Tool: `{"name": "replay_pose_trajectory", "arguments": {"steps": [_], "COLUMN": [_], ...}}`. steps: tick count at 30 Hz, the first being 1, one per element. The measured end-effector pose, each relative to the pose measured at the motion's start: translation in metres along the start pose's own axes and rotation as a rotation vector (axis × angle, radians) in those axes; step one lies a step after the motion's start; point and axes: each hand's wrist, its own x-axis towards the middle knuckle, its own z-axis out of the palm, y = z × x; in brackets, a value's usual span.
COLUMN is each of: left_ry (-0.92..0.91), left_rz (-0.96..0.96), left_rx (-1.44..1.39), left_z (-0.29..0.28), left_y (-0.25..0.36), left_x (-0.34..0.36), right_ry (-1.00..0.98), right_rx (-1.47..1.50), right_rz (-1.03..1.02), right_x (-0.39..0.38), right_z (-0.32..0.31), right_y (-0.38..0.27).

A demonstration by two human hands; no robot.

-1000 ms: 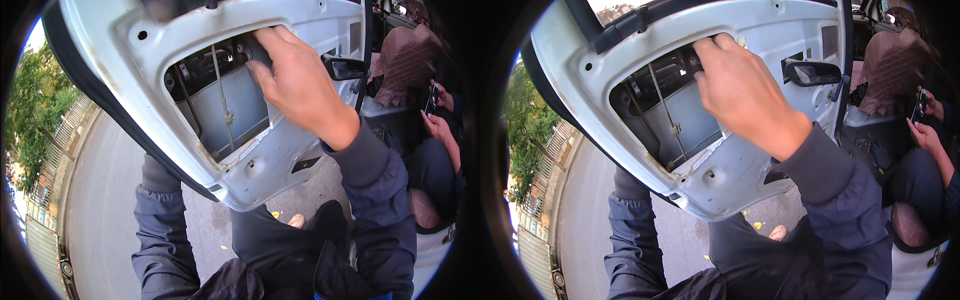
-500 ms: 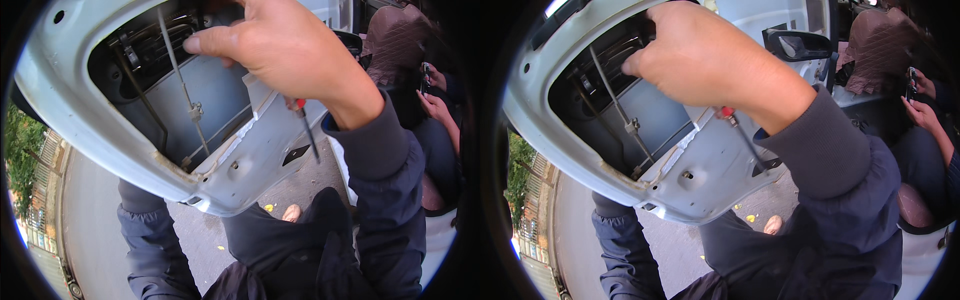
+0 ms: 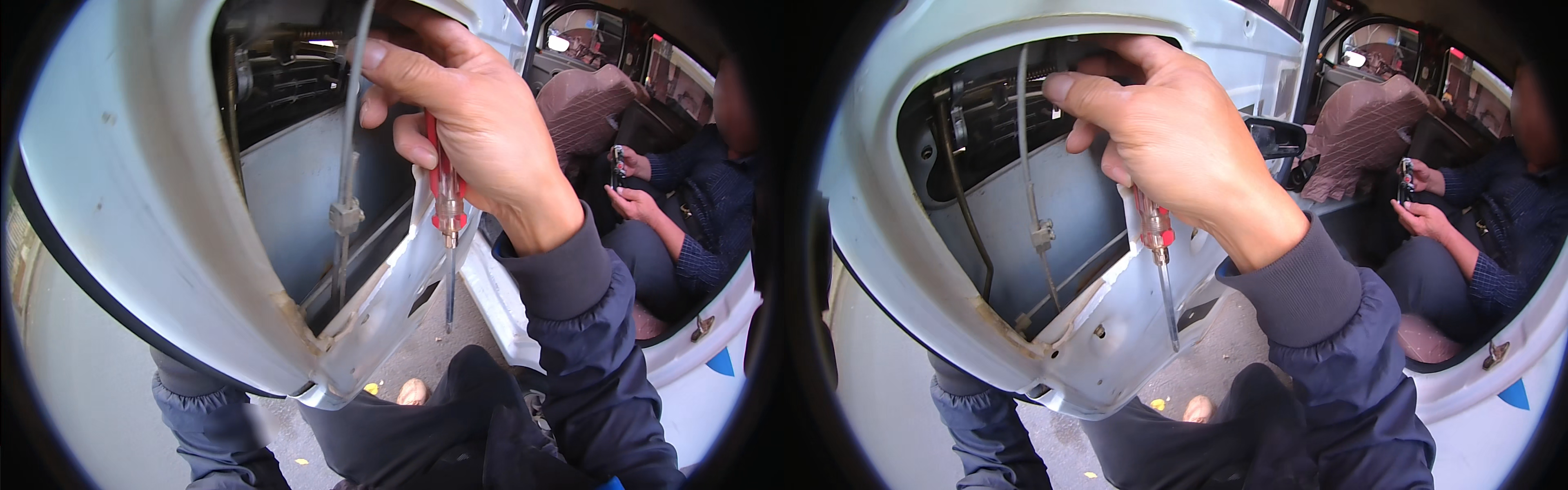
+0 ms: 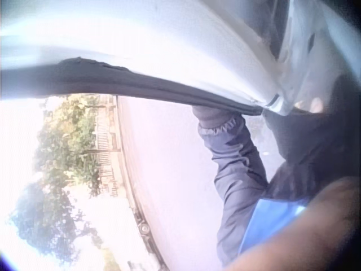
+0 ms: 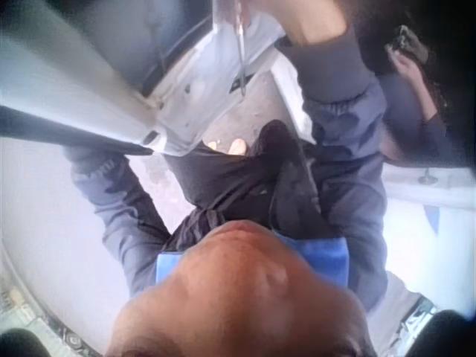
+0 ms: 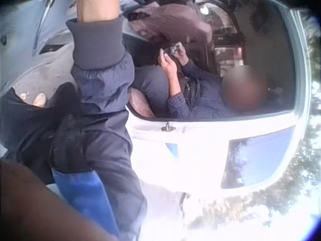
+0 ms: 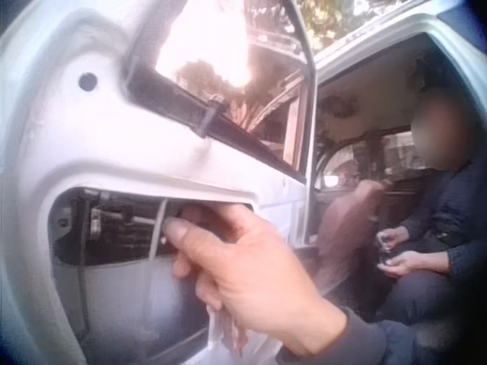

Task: The person removes the plastic moisture barrier from the car door, then uses a screwdriver and pliers to detach the door handle mechanism. They disconnect the linkage and remove the handle assembly from the door.

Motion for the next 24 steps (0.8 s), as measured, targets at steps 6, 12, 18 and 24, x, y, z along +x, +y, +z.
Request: {"name": "replay_pose_trajectory", "arguments": {"steps": [6, 12, 18, 24], "left_ry": [0.037, 0.092, 0.163, 0.223], "left_rz": [0.012, 0.016, 0.038, 0.063], "left_rx": [0.075, 0.210, 0.407, 0.599], "left_z": [0.004, 0.013, 0.027, 0.042], "left_y": [-0.010, -0.008, 0.004, 0.020], "left_x": [0.007, 0.008, 0.007, 0.008], "right_ry": [0.093, 0.174, 0.199, 0.199], "right_rx": [-0.001, 0.076, 0.089, 0.111], "right_rz": [-0.052, -0.126, -0.070, -0.154], "right_x": [0.004, 0.006, 0.001, 0.000], "right_z": [0.007, 0.015, 0.014, 0.015], "right_y": [0.007, 0.012, 0.002, 0.007]}}
